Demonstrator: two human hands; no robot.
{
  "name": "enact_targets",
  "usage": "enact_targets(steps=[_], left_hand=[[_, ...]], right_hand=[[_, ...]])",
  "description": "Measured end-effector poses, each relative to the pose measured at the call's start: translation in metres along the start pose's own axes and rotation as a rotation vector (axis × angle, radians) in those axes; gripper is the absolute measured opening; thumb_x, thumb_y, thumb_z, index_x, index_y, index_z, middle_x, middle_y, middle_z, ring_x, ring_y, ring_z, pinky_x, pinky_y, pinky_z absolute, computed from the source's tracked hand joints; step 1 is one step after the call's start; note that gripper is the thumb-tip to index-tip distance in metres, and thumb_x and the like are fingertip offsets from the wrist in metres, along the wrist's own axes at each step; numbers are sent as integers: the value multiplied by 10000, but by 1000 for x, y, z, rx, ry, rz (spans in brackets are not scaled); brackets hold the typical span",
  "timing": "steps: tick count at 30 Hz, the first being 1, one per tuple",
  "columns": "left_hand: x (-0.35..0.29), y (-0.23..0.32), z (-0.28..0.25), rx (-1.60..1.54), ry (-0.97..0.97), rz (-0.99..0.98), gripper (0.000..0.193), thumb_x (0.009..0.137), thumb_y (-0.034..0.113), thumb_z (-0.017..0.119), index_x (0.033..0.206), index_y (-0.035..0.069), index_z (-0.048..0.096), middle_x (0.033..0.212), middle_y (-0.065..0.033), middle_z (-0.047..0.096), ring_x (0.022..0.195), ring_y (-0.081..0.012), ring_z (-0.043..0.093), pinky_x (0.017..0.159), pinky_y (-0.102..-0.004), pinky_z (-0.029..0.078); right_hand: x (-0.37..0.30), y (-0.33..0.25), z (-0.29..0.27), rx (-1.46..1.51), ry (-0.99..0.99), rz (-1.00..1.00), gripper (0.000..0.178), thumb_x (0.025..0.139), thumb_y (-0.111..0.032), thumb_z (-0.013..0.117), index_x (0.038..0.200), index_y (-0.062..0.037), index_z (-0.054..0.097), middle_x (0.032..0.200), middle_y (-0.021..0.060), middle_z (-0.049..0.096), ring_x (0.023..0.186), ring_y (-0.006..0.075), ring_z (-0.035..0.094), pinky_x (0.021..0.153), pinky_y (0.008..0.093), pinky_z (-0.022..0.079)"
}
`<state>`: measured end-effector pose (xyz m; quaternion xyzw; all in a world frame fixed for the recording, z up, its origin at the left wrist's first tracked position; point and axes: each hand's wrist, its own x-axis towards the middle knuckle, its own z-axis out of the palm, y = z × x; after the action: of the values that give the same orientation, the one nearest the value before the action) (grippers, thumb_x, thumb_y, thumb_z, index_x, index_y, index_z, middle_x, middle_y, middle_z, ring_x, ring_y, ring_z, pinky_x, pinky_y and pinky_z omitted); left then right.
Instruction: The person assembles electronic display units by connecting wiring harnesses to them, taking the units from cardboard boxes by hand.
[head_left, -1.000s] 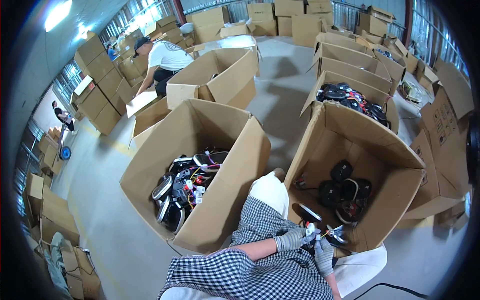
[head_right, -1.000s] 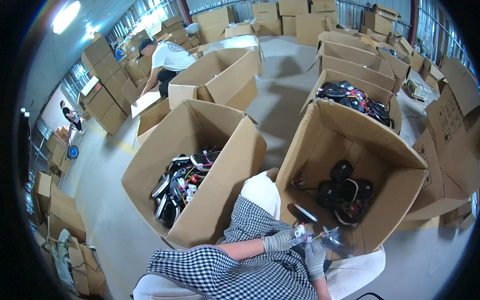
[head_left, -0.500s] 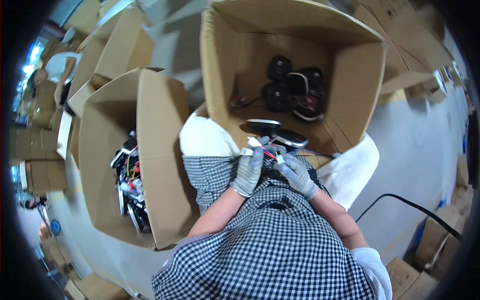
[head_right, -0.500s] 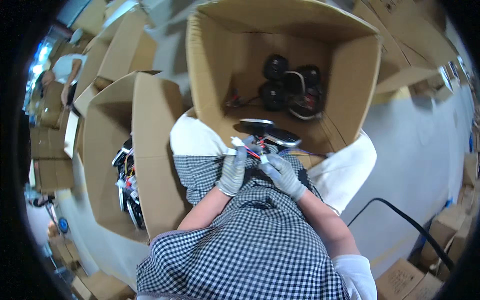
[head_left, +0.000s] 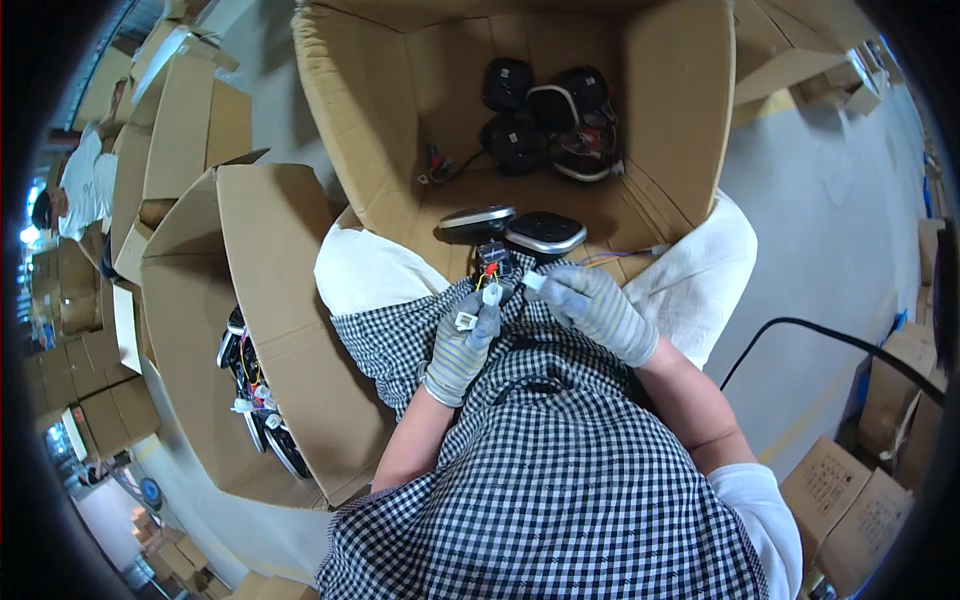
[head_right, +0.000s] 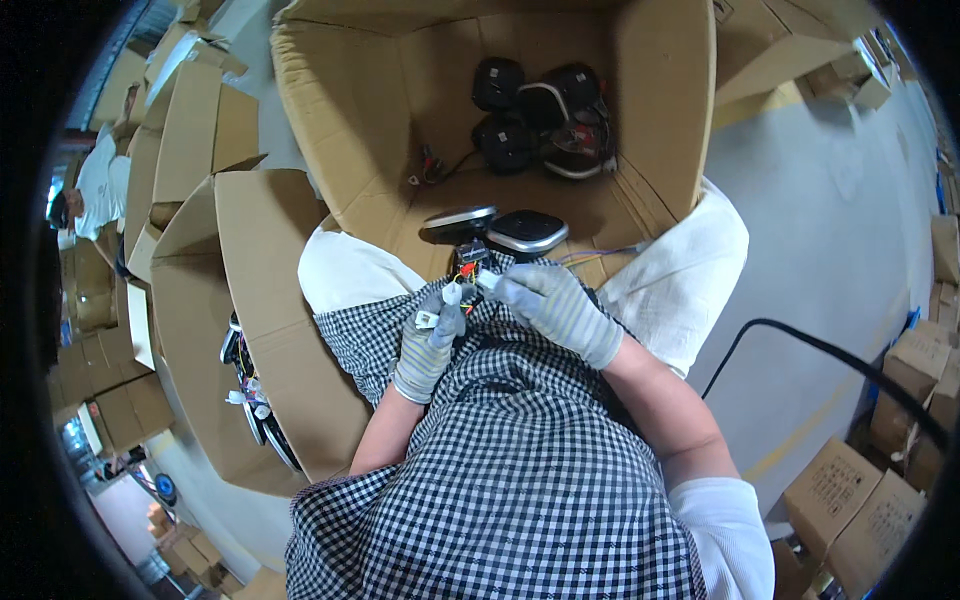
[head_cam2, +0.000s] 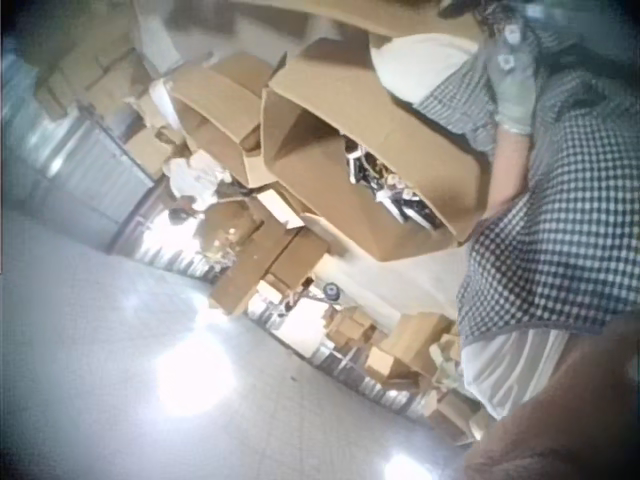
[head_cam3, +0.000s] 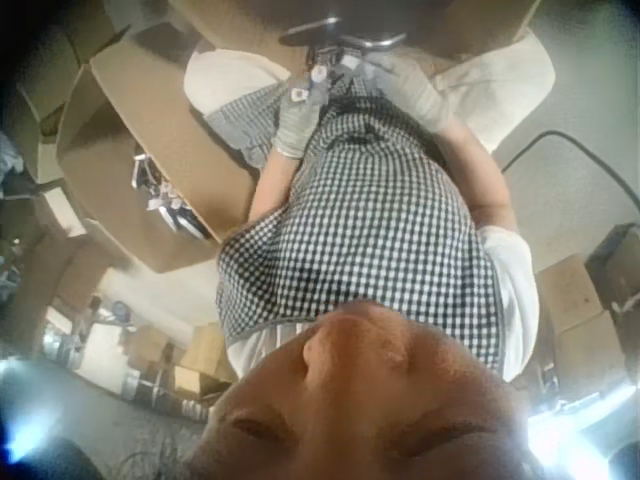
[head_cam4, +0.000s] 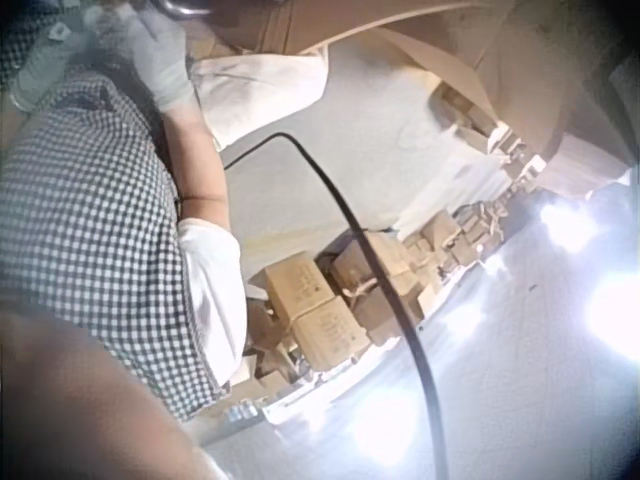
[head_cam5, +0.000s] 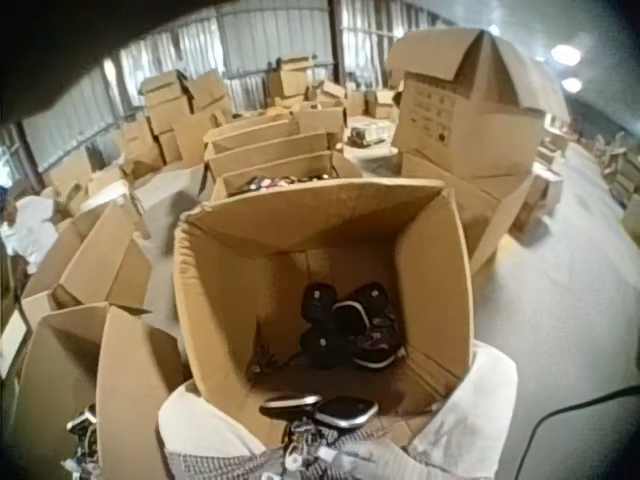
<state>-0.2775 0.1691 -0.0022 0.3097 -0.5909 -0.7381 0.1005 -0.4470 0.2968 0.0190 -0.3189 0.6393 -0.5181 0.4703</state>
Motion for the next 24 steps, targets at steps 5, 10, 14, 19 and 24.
enact_targets(steps=[5, 10, 14, 19, 24], left_hand=[[-3, -8, -17, -76, -76, -93, 323, 862, 299, 666, 1031, 24, 653, 837, 24, 600, 708, -44, 492, 630, -200, 411], [-4, 6, -2, -34, -148, 7, 318, 841, 319, 686, 994, 40, 690, 866, -29, 669, 742, -78, 561, 682, -229, 455], [-2, 2, -10, 138, -309, -122, 298, 853, 297, 671, 961, 20, 690, 773, -24, 655, 665, -77, 546, 629, -230, 450], [0, -8, -18, 104, -311, -254, 278, 848, 263, 681, 969, 14, 674, 791, 5, 612, 683, -70, 513, 628, -228, 421], [2, -6, -13, 163, -293, -304, 254, 877, 261, 650, 964, 22, 661, 784, 20, 610, 699, -58, 516, 648, -212, 439]], right_hand=[[9, -30, 0, -721, -6, -185, 260, 873, -325, 553, 852, -86, 653, 692, 118, 628, 661, 296, 618, 599, 405, 475], [11, -37, -20, -770, -384, -8, 200, 828, -302, 590, 897, -147, 697, 749, 109, 657, 707, 303, 628, 650, 406, 487], [10, -18, -26, -740, -519, -78, 200, 839, -307, 584, 917, -164, 700, 756, 98, 658, 702, 301, 624, 648, 392, 481], [9, 24, -13, -386, -446, -178, 274, 894, -326, 541, 875, -74, 645, 733, 110, 615, 657, 282, 590, 613, 361, 453], [5, 37, -12, -251, -412, -118, 324, 914, -339, 518, 802, -46, 597, 625, 97, 533, 579, 245, 537, 575, 361, 427]])
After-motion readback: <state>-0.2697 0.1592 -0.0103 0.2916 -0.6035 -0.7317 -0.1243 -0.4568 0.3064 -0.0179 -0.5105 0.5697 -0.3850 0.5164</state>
